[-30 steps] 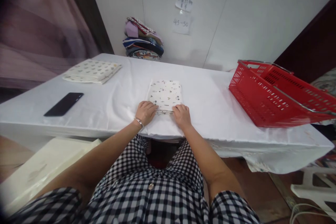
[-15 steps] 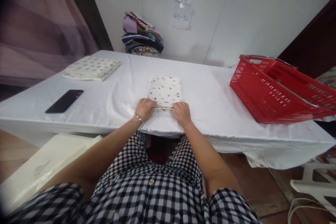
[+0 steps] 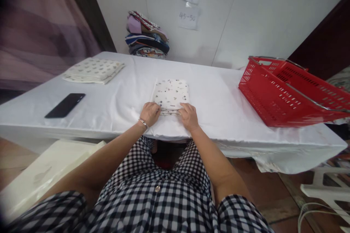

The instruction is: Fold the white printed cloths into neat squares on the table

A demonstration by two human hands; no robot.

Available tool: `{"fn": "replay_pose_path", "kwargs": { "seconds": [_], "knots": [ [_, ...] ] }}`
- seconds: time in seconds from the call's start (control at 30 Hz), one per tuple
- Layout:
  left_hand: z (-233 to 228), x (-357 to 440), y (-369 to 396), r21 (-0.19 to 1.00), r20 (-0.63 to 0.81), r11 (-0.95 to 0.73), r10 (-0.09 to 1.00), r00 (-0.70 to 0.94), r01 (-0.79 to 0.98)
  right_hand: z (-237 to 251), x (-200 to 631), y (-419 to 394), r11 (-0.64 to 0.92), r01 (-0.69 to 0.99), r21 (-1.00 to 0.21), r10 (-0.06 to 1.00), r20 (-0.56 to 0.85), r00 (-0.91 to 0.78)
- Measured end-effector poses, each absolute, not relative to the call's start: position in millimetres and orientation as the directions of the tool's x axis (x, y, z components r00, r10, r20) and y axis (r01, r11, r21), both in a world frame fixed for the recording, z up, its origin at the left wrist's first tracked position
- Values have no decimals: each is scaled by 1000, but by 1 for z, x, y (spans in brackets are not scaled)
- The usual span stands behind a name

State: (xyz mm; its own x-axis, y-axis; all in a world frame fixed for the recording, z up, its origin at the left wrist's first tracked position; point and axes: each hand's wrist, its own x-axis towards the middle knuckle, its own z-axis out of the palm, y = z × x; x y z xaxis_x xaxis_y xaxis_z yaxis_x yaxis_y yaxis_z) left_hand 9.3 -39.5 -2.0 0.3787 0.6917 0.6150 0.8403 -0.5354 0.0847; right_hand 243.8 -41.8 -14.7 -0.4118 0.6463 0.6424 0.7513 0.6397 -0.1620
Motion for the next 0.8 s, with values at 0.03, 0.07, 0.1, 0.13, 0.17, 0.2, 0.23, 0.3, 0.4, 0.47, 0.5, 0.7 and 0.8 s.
{"fn": "replay_pose_path", "kwargs": {
  "seconds": [0.03, 0.07, 0.1, 0.13, 0.17, 0.2, 0.23, 0.3, 0.4, 0.47, 0.5, 0.7, 0.8],
  "knots": [
    [-2, 9, -39, 76, 616, -545, 684, 390, 835, -14, 243, -42, 640, 751, -160, 645, 644, -412],
    [-2, 9, -39, 71, 617, -555, 677, 401, 829, -14, 243, -42, 640, 752, -158, 644, 644, -413],
    [-2, 9, -39, 68, 617, -566, 671, 411, 822, -13, 242, -42, 640, 753, -155, 644, 643, -414],
    [-3, 9, -39, 66, 618, -575, 665, 419, 816, -13, 241, -42, 640, 753, -152, 643, 643, -416],
    [-3, 9, -39, 65, 619, -583, 660, 425, 810, -12, 241, -42, 641, 753, -148, 640, 645, -418],
    [-4, 9, -39, 63, 621, -589, 655, 431, 806, -12, 240, -42, 643, 752, -145, 637, 646, -421],
    [-4, 9, -39, 60, 624, -594, 650, 434, 803, -12, 240, -42, 646, 750, -142, 635, 646, -424],
    [-5, 8, -39, 56, 628, -600, 643, 440, 798, -11, 240, -42, 649, 749, -138, 633, 643, -431],
    [-4, 9, -40, 62, 624, -611, 641, 447, 789, -10, 240, -43, 648, 750, -133, 634, 640, -434],
    [-3, 9, -40, 67, 617, -615, 644, 452, 785, -10, 240, -43, 647, 751, -131, 636, 636, -437],
    [-3, 9, -41, 68, 613, -615, 647, 453, 786, -11, 240, -43, 646, 752, -131, 638, 633, -439],
    [-1, 10, -42, 69, 607, -612, 653, 454, 788, -11, 240, -42, 638, 758, -133, 659, 604, -449],
    [-2, 11, -42, 71, 602, -618, 653, 460, 783, -13, 241, -40, 636, 760, -133, 666, 592, -454]
  ]
}}
